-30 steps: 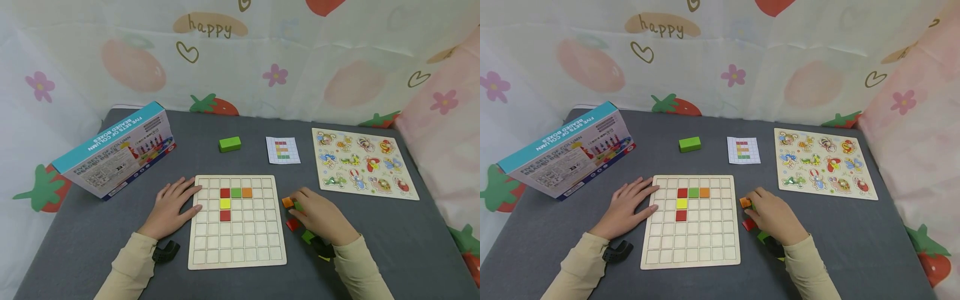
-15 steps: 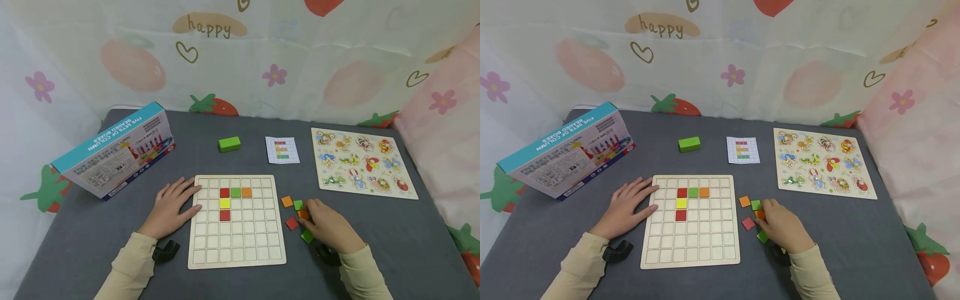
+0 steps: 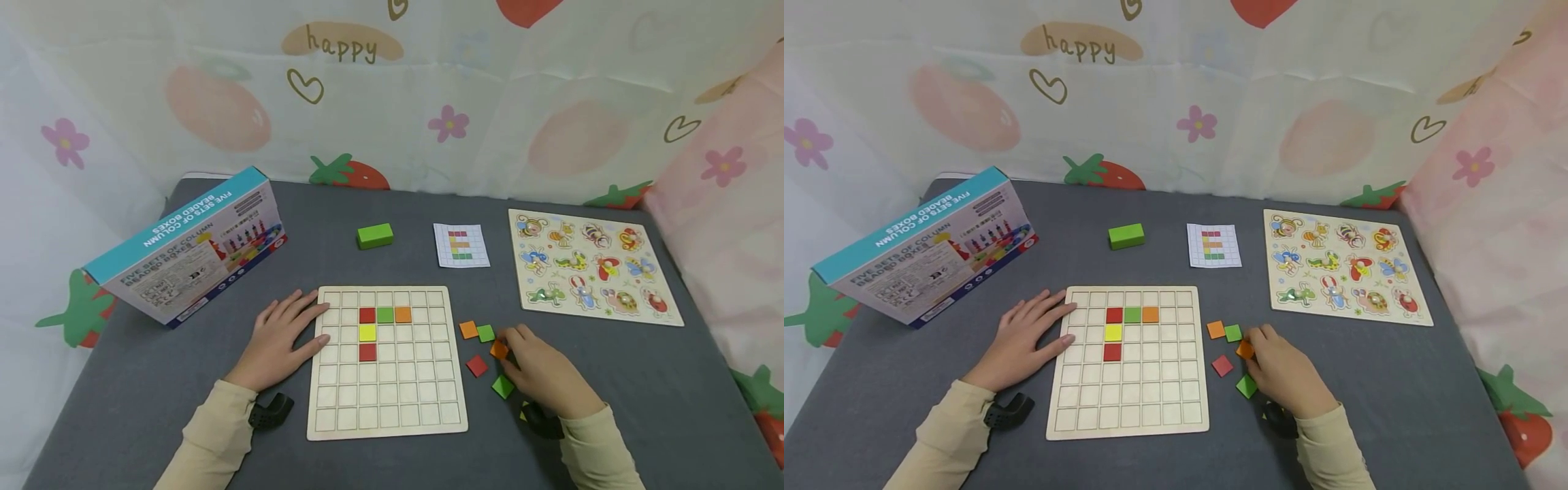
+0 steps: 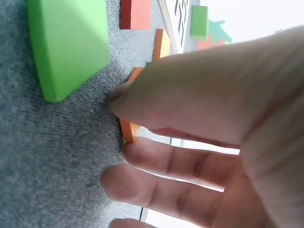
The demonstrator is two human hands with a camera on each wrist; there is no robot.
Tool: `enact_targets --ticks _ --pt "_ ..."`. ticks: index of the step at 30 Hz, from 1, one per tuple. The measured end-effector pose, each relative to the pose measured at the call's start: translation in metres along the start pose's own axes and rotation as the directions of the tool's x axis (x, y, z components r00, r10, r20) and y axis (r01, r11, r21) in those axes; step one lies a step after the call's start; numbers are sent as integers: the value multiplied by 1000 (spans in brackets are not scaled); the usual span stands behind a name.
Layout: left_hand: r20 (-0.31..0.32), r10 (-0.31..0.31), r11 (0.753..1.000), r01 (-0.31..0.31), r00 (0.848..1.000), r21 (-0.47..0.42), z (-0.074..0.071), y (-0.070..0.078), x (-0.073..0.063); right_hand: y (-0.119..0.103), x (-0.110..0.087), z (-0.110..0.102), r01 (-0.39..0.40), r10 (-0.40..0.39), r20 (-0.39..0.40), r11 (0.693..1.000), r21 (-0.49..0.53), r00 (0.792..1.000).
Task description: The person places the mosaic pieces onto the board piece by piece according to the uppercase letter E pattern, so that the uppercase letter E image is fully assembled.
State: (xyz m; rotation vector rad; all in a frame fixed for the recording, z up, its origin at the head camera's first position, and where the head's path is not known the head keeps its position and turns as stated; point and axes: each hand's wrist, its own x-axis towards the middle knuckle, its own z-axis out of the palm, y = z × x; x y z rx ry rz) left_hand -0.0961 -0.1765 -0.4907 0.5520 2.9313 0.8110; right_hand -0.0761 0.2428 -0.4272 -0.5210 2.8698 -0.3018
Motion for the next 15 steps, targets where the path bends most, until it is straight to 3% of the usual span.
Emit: enact_targets --ticks 7,15 --pt "1 2 1000 -2 1000 0 -1 2 0 -4 -2 -4 26 -26 -18 1000 1 999" --pt "-9 13 1000 -13 1000 0 0 0 0 -23 11 -6 204 -209 -88 977 -63 974"
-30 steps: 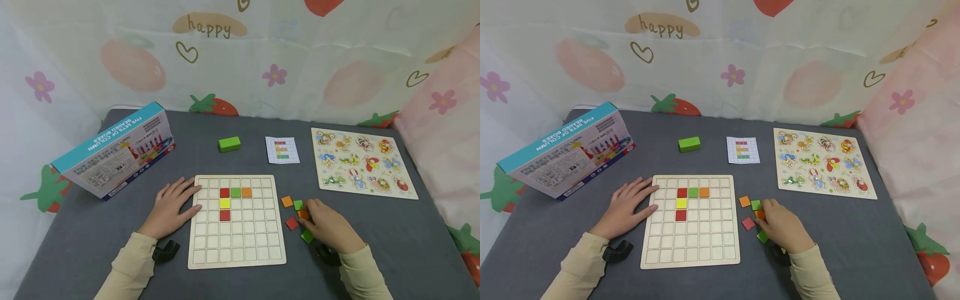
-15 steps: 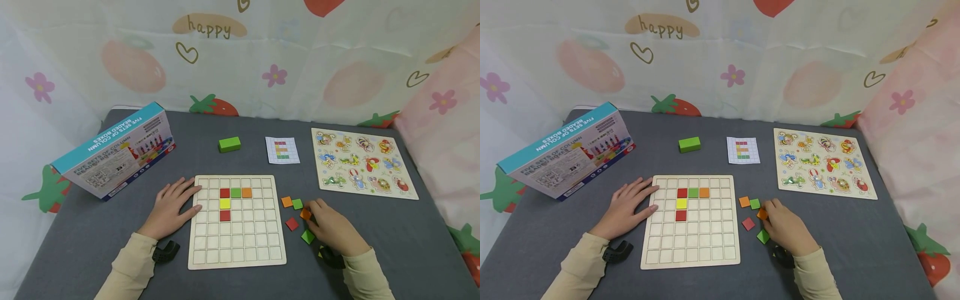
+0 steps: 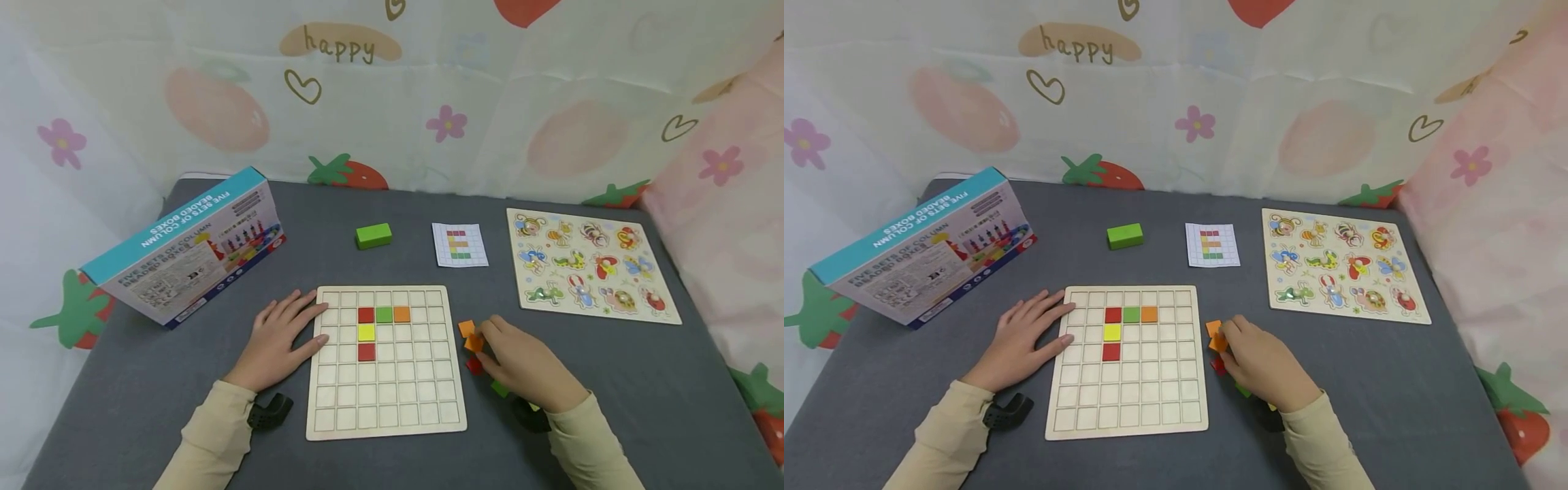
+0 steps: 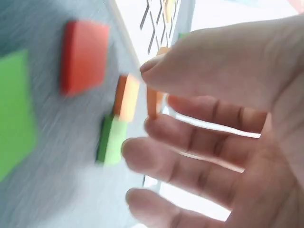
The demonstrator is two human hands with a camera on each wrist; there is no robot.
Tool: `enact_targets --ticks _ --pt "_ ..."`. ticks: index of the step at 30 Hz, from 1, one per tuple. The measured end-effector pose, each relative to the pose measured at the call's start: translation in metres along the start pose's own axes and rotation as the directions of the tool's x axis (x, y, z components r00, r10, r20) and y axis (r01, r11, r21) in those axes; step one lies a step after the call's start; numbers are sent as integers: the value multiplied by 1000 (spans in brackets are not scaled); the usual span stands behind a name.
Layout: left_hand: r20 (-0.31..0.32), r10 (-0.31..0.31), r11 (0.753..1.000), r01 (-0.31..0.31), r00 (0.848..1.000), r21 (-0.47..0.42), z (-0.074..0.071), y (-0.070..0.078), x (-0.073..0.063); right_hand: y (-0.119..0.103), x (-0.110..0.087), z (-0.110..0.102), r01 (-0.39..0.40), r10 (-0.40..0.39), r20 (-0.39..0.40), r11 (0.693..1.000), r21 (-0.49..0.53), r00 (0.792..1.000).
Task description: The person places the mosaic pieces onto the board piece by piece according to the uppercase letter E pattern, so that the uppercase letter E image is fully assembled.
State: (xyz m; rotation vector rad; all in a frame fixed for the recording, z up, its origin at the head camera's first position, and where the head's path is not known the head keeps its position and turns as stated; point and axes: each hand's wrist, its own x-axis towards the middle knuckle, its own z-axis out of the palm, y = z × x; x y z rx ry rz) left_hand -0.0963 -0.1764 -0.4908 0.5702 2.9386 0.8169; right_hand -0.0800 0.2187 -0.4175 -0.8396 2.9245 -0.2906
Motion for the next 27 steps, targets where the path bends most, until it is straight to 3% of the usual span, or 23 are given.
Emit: enact_targets --ticks 4,11,21,27 --pt "5 -2 1000 2 1000 0 0 -1 0 -11 17 2 119 -121 -36 991 -60 992" --pt "9 -10 1000 10 1000 -4 -1 1 0 -36 45 5 276 -284 -59 954 -118 957" --pt "17 -12 1000 12 1000 5 0 1 0 -60 62 20 352 -358 -31 927 -127 933" --pt "10 -8 1000 7 1000 2 -1 1 0 -67 65 29 362 -365 1 923 -131 931"
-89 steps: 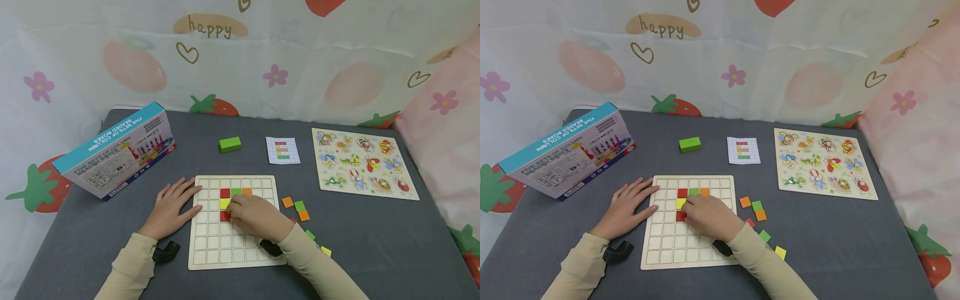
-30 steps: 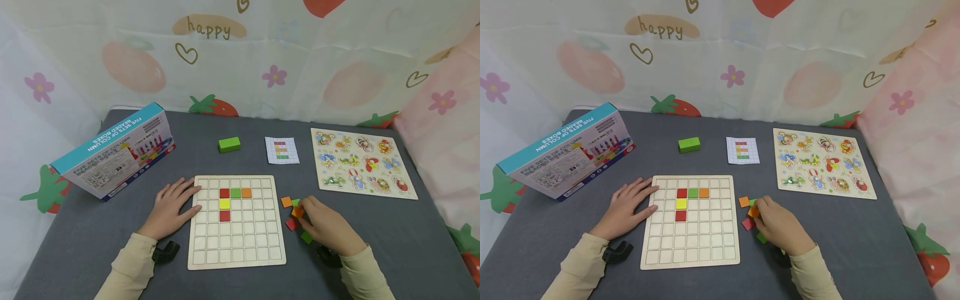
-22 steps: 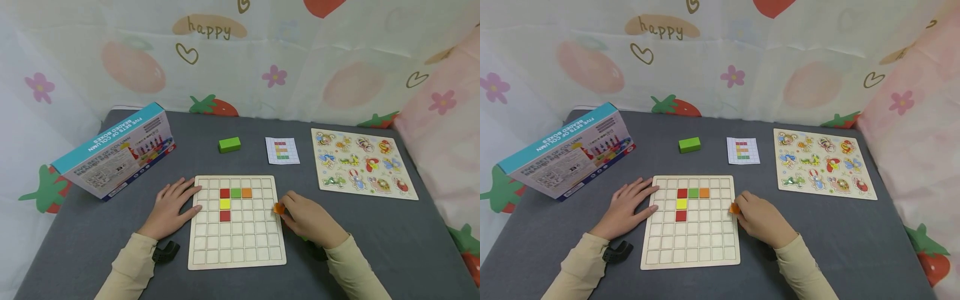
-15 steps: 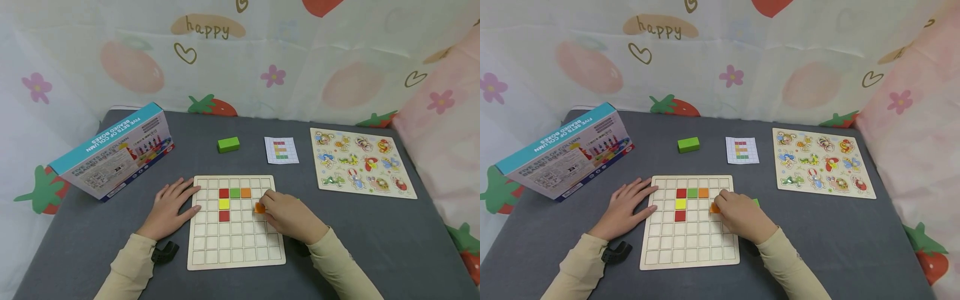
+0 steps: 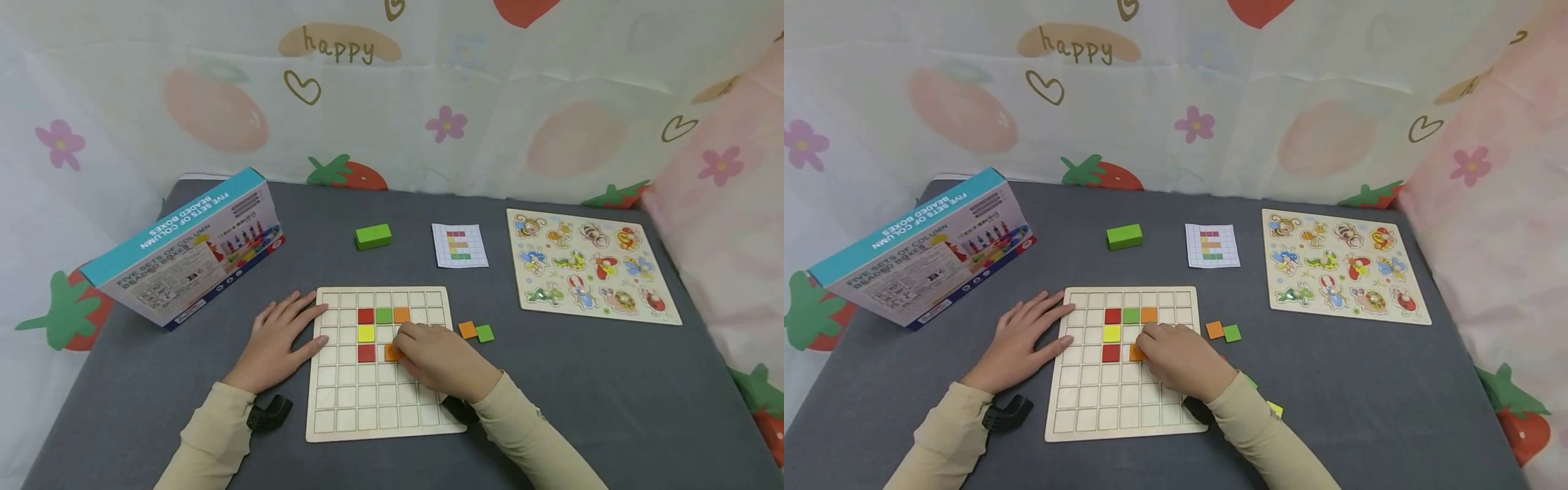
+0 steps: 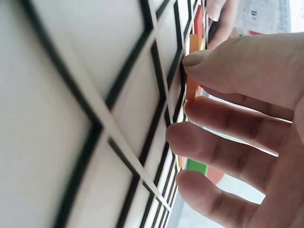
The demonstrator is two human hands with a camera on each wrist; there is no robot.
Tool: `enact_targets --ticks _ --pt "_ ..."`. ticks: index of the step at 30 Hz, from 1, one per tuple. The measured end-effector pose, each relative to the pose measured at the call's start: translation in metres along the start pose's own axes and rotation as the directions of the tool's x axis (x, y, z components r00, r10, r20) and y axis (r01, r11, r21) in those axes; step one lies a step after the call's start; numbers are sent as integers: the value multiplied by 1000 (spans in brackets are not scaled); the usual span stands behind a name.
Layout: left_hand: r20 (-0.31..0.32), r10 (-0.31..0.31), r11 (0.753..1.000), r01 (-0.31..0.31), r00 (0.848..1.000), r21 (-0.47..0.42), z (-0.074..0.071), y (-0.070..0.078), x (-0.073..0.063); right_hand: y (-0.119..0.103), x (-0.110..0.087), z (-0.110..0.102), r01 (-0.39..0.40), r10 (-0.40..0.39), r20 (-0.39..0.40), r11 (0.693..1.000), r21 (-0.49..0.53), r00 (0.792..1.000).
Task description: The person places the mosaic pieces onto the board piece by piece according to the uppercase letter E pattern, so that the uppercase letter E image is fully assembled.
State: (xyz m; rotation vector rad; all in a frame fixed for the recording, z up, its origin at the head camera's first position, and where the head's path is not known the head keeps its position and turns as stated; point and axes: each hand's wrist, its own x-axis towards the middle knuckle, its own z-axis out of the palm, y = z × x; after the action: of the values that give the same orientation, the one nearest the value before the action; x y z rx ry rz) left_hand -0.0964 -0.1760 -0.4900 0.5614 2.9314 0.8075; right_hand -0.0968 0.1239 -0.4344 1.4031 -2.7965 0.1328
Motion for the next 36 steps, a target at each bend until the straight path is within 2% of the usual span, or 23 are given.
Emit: enact_targets --ticks 16,36 --pt "-7 5 1000 -5 1000 4 1 -1 0 -4 9 3 13 -13 -17 1000 -1 1000" --pt "-7 2 1000 -2 1000 8 0 0 0 -6 11 2 23 -23 -1 1000 4 1000"
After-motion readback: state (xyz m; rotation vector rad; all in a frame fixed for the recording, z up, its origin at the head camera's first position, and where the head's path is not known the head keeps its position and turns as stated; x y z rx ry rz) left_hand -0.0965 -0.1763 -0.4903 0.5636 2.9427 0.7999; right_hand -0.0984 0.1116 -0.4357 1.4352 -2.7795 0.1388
